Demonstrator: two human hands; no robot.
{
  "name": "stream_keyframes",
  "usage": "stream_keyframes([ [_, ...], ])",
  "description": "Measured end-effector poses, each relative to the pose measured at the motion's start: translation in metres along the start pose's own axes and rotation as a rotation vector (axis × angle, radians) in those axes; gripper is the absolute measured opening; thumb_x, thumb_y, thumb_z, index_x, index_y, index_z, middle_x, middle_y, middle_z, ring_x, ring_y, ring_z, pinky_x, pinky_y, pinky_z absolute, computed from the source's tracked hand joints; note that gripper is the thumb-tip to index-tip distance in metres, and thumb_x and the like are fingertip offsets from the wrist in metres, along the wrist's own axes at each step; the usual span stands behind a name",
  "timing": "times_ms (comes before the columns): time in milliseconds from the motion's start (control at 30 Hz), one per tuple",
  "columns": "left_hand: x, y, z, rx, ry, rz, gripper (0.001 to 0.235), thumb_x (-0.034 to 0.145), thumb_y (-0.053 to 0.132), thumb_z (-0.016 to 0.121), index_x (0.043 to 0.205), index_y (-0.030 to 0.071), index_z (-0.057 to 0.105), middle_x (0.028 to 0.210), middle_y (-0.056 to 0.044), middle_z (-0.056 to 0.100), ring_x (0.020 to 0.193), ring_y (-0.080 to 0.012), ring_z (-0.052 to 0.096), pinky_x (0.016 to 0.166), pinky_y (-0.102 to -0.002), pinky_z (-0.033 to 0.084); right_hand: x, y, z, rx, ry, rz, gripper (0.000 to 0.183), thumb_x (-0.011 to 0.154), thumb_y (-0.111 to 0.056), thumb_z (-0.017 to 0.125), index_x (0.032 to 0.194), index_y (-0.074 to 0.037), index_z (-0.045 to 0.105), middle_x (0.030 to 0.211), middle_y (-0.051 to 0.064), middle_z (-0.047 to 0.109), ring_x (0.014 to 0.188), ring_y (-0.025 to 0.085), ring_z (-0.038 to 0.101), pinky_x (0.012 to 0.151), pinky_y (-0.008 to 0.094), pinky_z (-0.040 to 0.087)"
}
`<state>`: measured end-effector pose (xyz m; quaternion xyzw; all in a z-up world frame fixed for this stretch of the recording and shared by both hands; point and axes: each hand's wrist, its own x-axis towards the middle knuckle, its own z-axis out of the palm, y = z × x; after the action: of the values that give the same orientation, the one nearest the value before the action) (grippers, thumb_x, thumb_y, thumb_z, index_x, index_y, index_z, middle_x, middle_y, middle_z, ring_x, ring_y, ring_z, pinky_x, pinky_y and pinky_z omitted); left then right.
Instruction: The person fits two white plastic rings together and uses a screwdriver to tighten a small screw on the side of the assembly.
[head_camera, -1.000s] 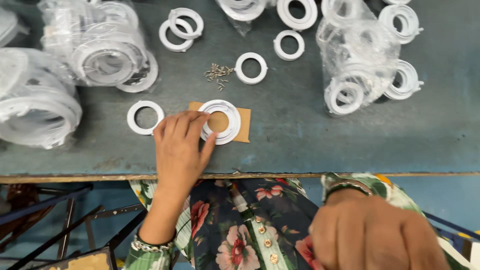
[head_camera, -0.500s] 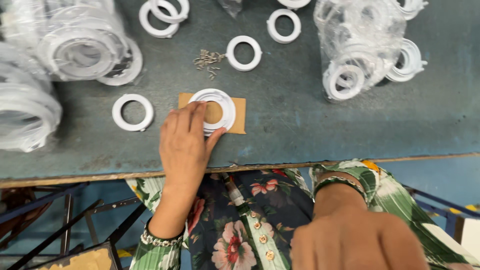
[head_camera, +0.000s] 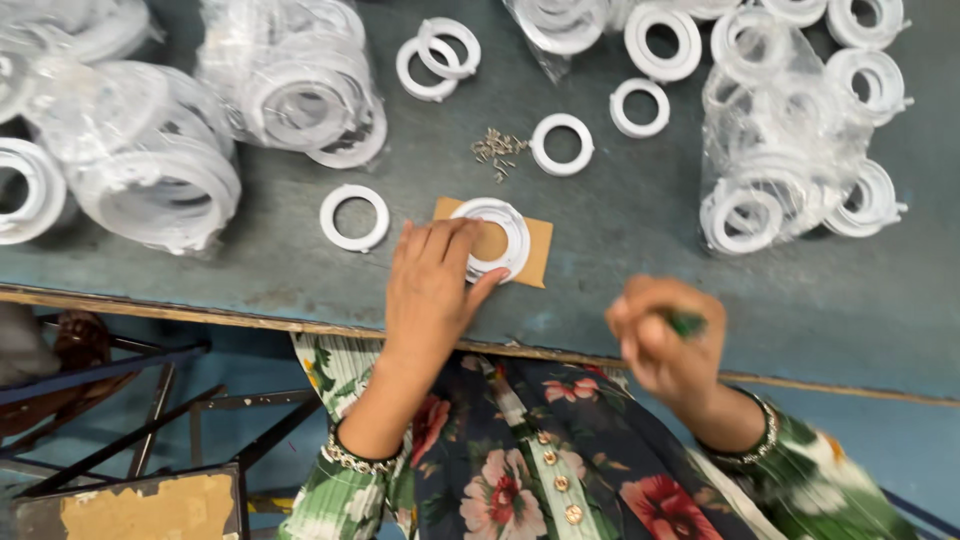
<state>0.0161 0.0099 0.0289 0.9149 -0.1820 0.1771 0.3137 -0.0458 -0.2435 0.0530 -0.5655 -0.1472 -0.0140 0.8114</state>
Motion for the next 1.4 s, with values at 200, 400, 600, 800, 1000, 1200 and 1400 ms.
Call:
stream_keyframes([
  [200,0.000,0.014,0.021,0.030,-0.084,0.045,0.041,0.085,0.032,0.080,0.115,0.007,0.067,0.112,-0.006,0.063,0.110,-0.0284,0.058,0.107,-0.051,0.040,0.001,0.043,-0.069,-0.222,0.227,0.435,0.041,0.102,-0.030,0.058,0.120,0.004,0.072,0.077,0.001,0.056,0.064,0.007,0.046,0.057,0.021,0.036],
  [400,0.002,-0.008,0.000,0.060,-0.184,0.159,0.030,0.083,0.018,0.076,0.113,0.015,0.069,0.114,-0.002,0.064,0.121,-0.0263,0.058,0.116,-0.051,0.035,0.024,0.038,-0.047,-0.907,-0.020,0.189,0.027,0.103,-0.019,0.059,0.124,-0.003,0.068,0.093,0.002,0.063,0.080,0.008,0.054,0.074,0.023,0.044],
  [600,0.013,-0.011,-0.026,-0.073,-0.163,0.043,0.054,0.082,0.029,0.082,0.129,0.011,0.062,0.134,-0.010,0.058,0.129,-0.0347,0.052,0.113,-0.052,0.034,0.040,0.040,-0.030,-1.062,-0.026,0.189,0.034,0.100,-0.023,0.071,0.129,-0.007,0.067,0.093,0.010,0.060,0.081,0.013,0.055,0.073,0.028,0.045],
  [800,0.042,-0.037,-0.039,-0.237,-0.338,0.053,0.113,0.057,0.036,0.093,0.151,0.009,0.038,0.153,-0.025,0.037,0.134,-0.0462,0.042,0.107,-0.051,0.037,0.051,0.045,-0.013,-1.053,-0.117,0.197,0.089,0.068,-0.051,0.088,0.141,-0.010,0.056,0.095,0.012,0.070,0.075,0.024,0.069,0.063,0.036,0.057],
  [1000,0.046,-0.043,-0.018,-0.142,-0.399,0.115,0.104,0.064,0.029,0.090,0.152,0.007,0.039,0.149,-0.017,0.047,0.133,-0.0407,0.047,0.108,-0.050,0.039,0.075,0.048,-0.014,-1.424,-0.277,0.407,0.113,0.054,-0.065,0.086,0.150,-0.020,0.047,0.070,0.010,0.070,0.067,0.032,0.071,0.063,0.043,0.054],
  [1200,0.022,-0.046,-0.024,-0.207,-0.350,0.036,0.086,0.071,0.031,0.088,0.143,0.004,0.050,0.142,-0.014,0.054,0.128,-0.0359,0.052,0.106,-0.045,0.042,0.075,0.047,-0.008,-1.443,-0.281,0.400,0.097,0.057,-0.066,0.083,0.143,-0.030,0.058,0.067,0.007,0.070,0.064,0.026,0.071,0.061,0.040,0.054],
  [1400,0.010,-0.035,-0.031,-0.151,-0.265,0.013,0.083,0.073,0.031,0.085,0.142,0.002,0.051,0.142,-0.015,0.054,0.131,-0.0367,0.051,0.108,-0.047,0.040,0.073,0.045,-0.011,-1.276,-0.266,0.317,0.085,0.063,-0.053,0.085,0.139,-0.023,0.062,0.073,0.006,0.065,0.060,0.022,0.062,0.059,0.034,0.050],
])
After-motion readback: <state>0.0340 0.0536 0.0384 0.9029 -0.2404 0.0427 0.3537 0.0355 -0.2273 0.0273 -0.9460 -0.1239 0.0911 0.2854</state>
